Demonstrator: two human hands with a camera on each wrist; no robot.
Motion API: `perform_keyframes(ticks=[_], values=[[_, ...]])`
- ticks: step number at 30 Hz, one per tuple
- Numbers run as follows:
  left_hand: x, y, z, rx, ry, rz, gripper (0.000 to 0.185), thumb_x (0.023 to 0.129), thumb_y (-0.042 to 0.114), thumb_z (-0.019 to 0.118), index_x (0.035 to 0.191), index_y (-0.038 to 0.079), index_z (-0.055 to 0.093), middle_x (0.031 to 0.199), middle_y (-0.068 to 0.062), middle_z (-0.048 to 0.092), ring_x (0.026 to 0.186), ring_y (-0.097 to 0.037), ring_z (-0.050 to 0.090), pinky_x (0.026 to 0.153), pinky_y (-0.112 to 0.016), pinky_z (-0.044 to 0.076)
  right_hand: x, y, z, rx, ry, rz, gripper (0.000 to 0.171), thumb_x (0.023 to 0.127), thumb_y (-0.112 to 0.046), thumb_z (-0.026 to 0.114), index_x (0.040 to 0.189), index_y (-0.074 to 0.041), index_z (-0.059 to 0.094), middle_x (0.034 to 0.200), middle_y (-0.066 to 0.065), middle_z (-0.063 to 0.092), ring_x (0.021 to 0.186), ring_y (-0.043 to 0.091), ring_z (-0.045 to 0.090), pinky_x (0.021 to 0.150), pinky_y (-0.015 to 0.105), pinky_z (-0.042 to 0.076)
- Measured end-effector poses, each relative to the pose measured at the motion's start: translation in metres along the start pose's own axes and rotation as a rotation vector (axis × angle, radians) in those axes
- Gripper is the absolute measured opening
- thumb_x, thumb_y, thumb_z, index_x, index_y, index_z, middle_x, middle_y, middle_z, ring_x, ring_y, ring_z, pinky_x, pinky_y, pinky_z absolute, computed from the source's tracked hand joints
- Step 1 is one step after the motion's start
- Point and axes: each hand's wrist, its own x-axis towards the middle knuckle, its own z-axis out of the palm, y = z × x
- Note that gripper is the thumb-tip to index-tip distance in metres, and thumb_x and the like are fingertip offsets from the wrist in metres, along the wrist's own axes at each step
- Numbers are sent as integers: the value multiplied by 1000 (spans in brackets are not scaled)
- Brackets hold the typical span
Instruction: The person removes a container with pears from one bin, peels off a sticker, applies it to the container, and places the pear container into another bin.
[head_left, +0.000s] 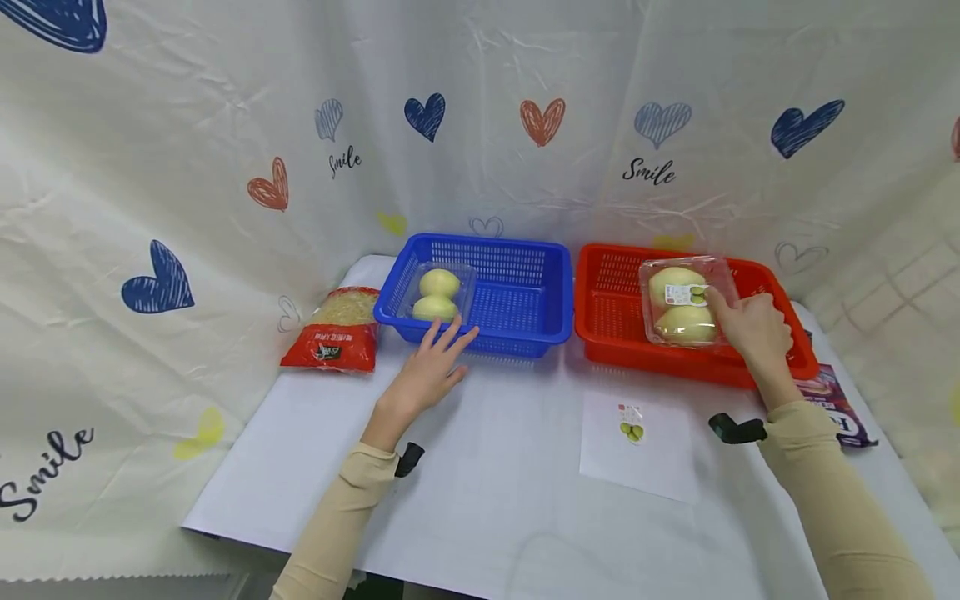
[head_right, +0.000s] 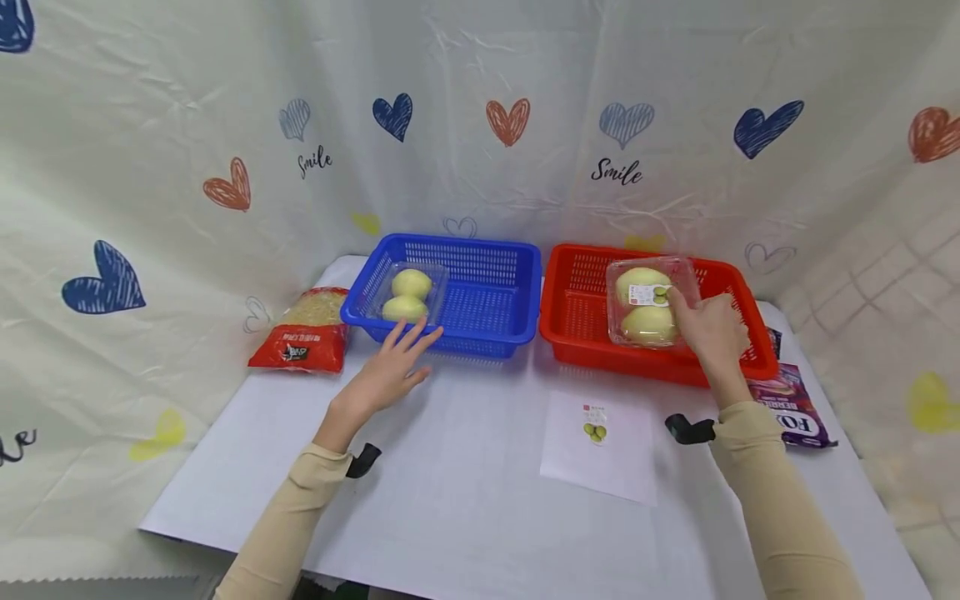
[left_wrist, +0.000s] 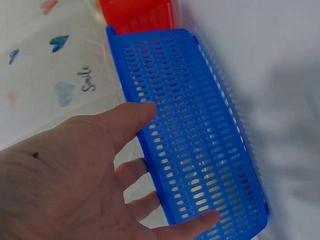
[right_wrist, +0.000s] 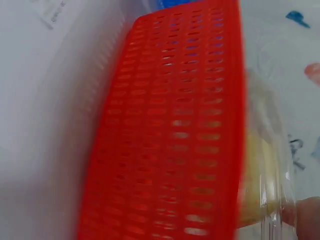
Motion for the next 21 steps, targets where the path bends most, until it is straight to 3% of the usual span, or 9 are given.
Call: perform_keyframes(ticks=[5, 10, 13, 17, 19, 21], values=[[3, 2, -3, 18, -11, -11, 63, 105, 24, 59, 162, 21, 32, 172, -16, 20, 158, -50, 13, 110, -65, 44, 16, 20, 13, -98, -104, 25, 88, 98, -73, 30, 113, 11, 49, 117, 35, 50, 102, 49, 47, 86, 62, 47], [2, 7, -6, -4, -34, -28, 62, 105, 25, 58, 162, 22, 33, 172, -14, 21, 158, -50, 14, 109, -73, 40, 19, 28, 19, -211, -96, 0, 93, 100, -70, 28, 125, 18, 44, 111, 37, 50, 93, 51, 51, 82, 65, 51], [4, 9, -12, -8, -35, -54, 58, 106, 29, 56, 161, 26, 36, 172, -11, 25, 158, -47, 17, 110, -77, 36, 20, 27, 21, -245, -77, 11, 98, 102, -65, 26, 139, 25, 31, 116, 42, 51, 95, 54, 52, 92, 71, 50], [18, -1, -20, -23, 68, -83, 45, 108, 34, 52, 152, 23, 51, 160, -9, 48, 148, -42, 41, 110, -68, 42, 21, 22, 24, -267, -63, 34, 100, 103, -61, 24, 146, 29, 13, 122, 49, 48, 103, 59, 50, 102, 76, 43], [27, -12, -24, -49, 155, -137, 43, 108, 37, 51, 146, 18, 57, 150, -13, 58, 139, -42, 50, 108, -61, 43, 21, 21, 26, -266, -66, 43, 98, 104, -59, 23, 146, 29, 12, 123, 50, 48, 106, 61, 50, 103, 76, 41], [33, -25, -25, -81, 229, -220, 50, 107, 43, 51, 146, 12, 56, 145, -17, 58, 134, -42, 49, 109, -57, 39, 22, 22, 28, -252, -65, 49, 95, 104, -56, 24, 147, 28, 12, 125, 51, 46, 110, 63, 49, 104, 76, 40]])
